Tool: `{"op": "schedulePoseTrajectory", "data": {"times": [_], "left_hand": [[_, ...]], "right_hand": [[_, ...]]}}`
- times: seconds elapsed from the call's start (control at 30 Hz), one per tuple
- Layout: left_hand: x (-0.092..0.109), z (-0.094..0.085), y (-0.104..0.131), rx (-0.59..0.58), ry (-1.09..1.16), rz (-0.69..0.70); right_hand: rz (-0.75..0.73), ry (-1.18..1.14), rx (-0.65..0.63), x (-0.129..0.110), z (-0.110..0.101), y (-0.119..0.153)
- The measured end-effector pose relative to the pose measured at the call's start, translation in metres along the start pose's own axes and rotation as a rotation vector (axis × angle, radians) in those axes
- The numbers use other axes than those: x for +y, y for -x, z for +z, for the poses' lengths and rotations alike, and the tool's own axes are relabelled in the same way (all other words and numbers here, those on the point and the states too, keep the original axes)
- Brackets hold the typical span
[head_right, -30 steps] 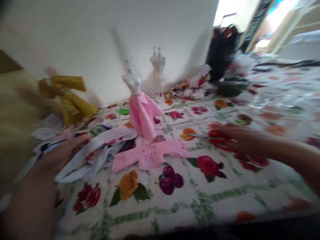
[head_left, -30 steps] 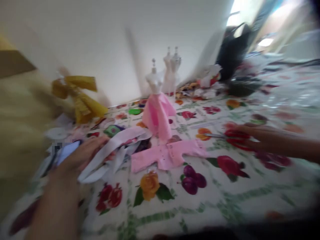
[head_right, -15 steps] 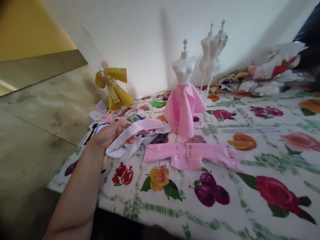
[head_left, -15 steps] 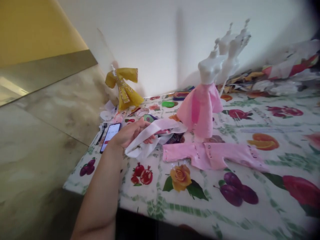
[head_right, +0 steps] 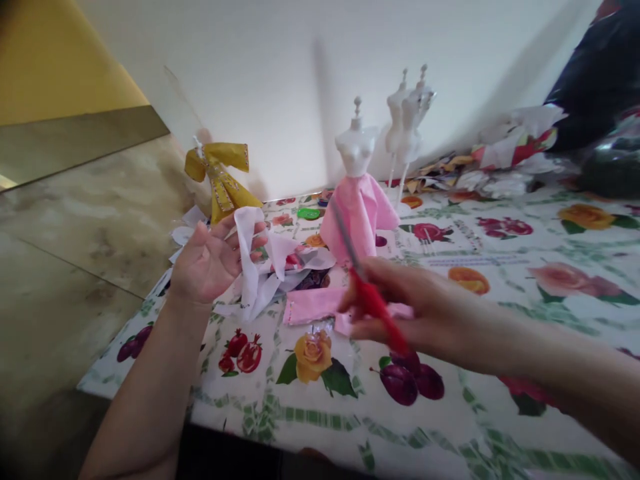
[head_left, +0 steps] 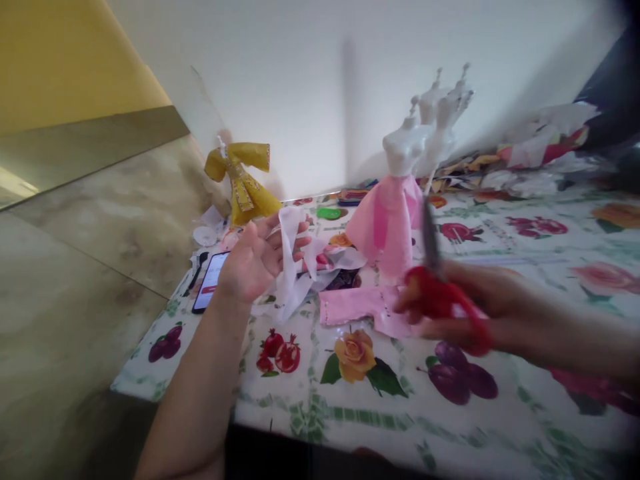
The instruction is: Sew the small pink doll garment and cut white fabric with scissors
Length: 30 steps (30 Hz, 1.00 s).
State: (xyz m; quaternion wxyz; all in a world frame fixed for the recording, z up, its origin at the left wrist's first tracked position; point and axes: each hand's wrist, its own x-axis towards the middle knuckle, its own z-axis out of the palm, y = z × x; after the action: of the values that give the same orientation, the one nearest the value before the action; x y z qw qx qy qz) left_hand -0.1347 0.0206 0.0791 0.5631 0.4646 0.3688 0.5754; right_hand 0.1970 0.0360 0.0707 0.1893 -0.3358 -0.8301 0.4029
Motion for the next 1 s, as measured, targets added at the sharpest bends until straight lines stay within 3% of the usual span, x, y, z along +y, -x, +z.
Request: {"op": "schedulePoseTrajectory", "data": {"times": [0.07, 0.17, 0.3, 0.4, 0.47, 0.57, 0.63, 0.7, 0.83, 1.0], "left_hand": [[-0.001, 0.004, 0.001, -0.029, 0.026, -0.009], [0.001, 0.005, 0.001, -0.069, 0.055, -0.011], [0.005, -0.001, 0.002, -0.039, 0.024, 0.017], [0.007, -0.004, 0.003, -0.022, 0.008, 0.058], [0.008, -0.004, 0.004, -0.006, 0.000, 0.077], [0.011, -0.005, 0.005, 0.055, -0.035, 0.080], [0.013, -0.009, 0.005, 0.094, -0.060, 0.087], [0.015, -0.014, 0.004, 0.124, -0.092, 0.085], [0.016, -0.024, 0.002, 0.186, -0.218, 0.029], [0.008, -0.029, 0.000, 0.059, -0.420, -0.134]], "right_hand": [[-0.040, -0.232, -0.103, -0.025, 0.016, -0.034], [-0.144, -0.436, 0.028, -0.040, 0.037, -0.078], [-0.225, -0.462, 0.268, -0.041, 0.037, -0.122], [-0.222, -0.342, 0.260, -0.049, 0.028, -0.143], [-0.199, -0.334, 0.103, -0.059, 0.026, -0.151], [-0.232, -0.423, -0.238, -0.068, 0.030, -0.159], [-0.266, -0.455, -0.376, -0.069, 0.032, -0.163], [-0.269, -0.456, -0.388, -0.065, 0.030, -0.166], [-0.234, -0.428, -0.284, -0.057, 0.018, -0.165], [-0.178, -0.338, -0.154, -0.054, 0.009, -0.155]]}}
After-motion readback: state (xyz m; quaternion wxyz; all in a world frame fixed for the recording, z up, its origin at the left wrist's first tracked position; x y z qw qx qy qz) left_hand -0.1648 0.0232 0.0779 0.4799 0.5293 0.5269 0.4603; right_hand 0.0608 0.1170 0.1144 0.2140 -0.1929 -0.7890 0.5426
